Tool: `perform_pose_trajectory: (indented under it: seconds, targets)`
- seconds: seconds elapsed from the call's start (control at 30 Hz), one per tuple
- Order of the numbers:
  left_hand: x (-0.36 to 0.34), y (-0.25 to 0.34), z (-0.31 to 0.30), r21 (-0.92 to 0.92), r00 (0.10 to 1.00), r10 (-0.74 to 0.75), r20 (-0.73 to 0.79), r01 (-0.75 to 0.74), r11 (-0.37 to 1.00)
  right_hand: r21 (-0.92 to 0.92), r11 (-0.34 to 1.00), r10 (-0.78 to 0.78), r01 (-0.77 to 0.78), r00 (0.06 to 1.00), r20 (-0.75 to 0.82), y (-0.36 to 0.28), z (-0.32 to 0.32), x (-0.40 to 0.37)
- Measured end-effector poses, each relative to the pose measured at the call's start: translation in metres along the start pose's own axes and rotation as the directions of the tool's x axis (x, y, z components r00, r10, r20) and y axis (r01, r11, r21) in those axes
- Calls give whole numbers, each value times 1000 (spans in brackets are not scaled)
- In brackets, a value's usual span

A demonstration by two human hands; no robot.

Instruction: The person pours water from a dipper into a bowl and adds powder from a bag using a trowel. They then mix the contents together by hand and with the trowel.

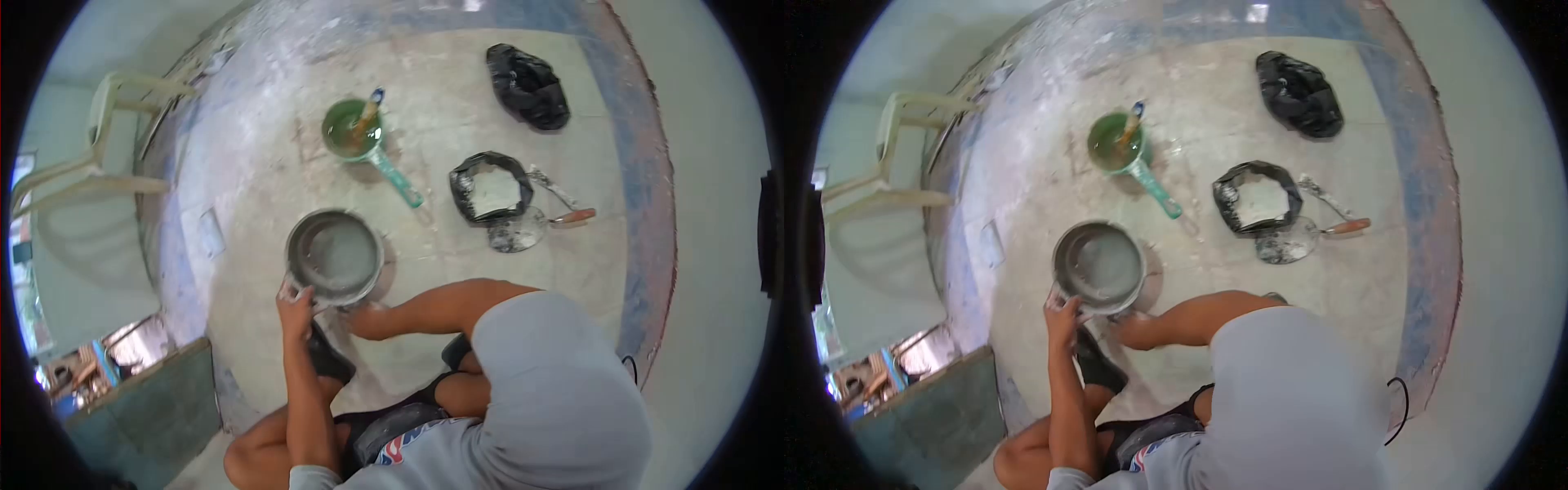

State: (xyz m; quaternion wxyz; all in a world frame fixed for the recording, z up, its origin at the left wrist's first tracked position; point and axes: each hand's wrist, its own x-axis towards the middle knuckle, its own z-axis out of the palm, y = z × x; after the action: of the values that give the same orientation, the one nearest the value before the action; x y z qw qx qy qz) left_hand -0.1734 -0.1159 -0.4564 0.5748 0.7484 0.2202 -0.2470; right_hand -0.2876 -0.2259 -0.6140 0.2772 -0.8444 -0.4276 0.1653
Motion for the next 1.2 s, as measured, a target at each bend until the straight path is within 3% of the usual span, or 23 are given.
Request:
perform_pose_trajectory:
  seconds: [0.03, 0.07, 0.1, 0.13, 0.17, 0.2, 0.27, 0.3, 0.37, 0.4, 0.43, 0.5, 0.53, 0.57, 0.6, 0.67, 0.73, 0.8, 0.87, 0.93, 1.03, 1.2]
  targets:
    - [3, -6, -5, 9, 1000, 8, -11, -8, 1000, 120, 991, 75, -57, 985, -156, 0, 6, 1]
    - [4, -9, -8, -5, 1000, 1, -5, -1, 1000, 114, 990, 102, -85, 982, -158, 6, 21, 5]
    - [5, -11, -12, -18, 1000, -9, -2, 9, 1000, -24, 999, -36, 31, 965, -260, 17, 42, 9]
    - [7, -15, -12, 5, 1000, -11, 6, 11, 1000, -170, 976, -186, 135, 923, -337, 21, 23, 0]
    - [7, -17, -13, -10, 1000, -21, -3, 21, 1000, -228, 971, -85, 71, 995, -53, 20, 0, -7]
    - [6, -16, -13, -24, 999, -30, -15, 30, 999, -225, 973, -68, 55, 996, -52, 37, 14, -1]
    - [8, -16, -13, -14, 999, -43, -5, 43, 999, -346, 862, -311, 370, 926, 213, 80, 62, 21]
    - [8, -15, -14, -28, 999, -39, 4, 39, 999, -560, 703, -373, 439, 898, 235, 82, 22, 10]
    - [9, -15, -15, -45, 1000, -30, 7, 30, 999, -282, 902, -317, 327, 945, 84, 102, -30, -13]
    - [10, -15, -16, -61, 999, -34, -10, 33, 998, -221, 937, -295, 270, 951, -88, 119, -18, -8]
    - [11, -17, -17, -77, 999, -38, -30, 36, 996, -62, 963, -267, 261, 955, -128, 124, -33, -14]
    - [17, -19, -23, -64, 998, -50, -25, 48, 997, 343, 906, -167, 249, 954, -249, 138, -41, -21]
    - [17, -16, -24, -30, 998, -52, -29, 51, 998, 572, 780, -80, 253, 947, -310, 144, -29, -20]
    - [17, -16, -25, -79, 999, -49, -19, 47, 996, 176, 949, -212, 263, 942, -261, 143, -46, -28]
    - [10, -7, -17, -107, 998, -39, -50, 33, 994, -260, 930, -309, 258, 934, -178, 141, -75, -41]
    - [8, -2, -12, -146, 997, -26, -69, 16, 989, -359, 904, -311, 234, 934, -175, 141, -106, -67]
    - [11, -6, -16, -132, 998, -49, -39, 44, 990, -271, 958, -163, 92, 954, -252, 160, -88, -97]
    - [6, -6, -12, -89, 997, -66, -42, 62, 994, -290, 956, -88, 35, 981, -172, 170, -111, -132]
    - [0, -11, -8, -92, 998, -56, -12, 55, 994, -210, 962, 104, -172, 948, -301, 169, -122, -168]
    - [0, -25, -10, -49, 993, -116, -5, 115, 992, -135, 965, 171, -227, 927, -335, 173, -135, -199]
    - [0, -47, -10, -33, 988, -149, 50, 151, 988, -155, 961, 134, -230, 874, -466, 164, -153, -233]
    - [2, -79, -10, 2, 975, -169, 142, 171, 985, -144, 971, 87, -193, 840, -536, 145, -170, -254]
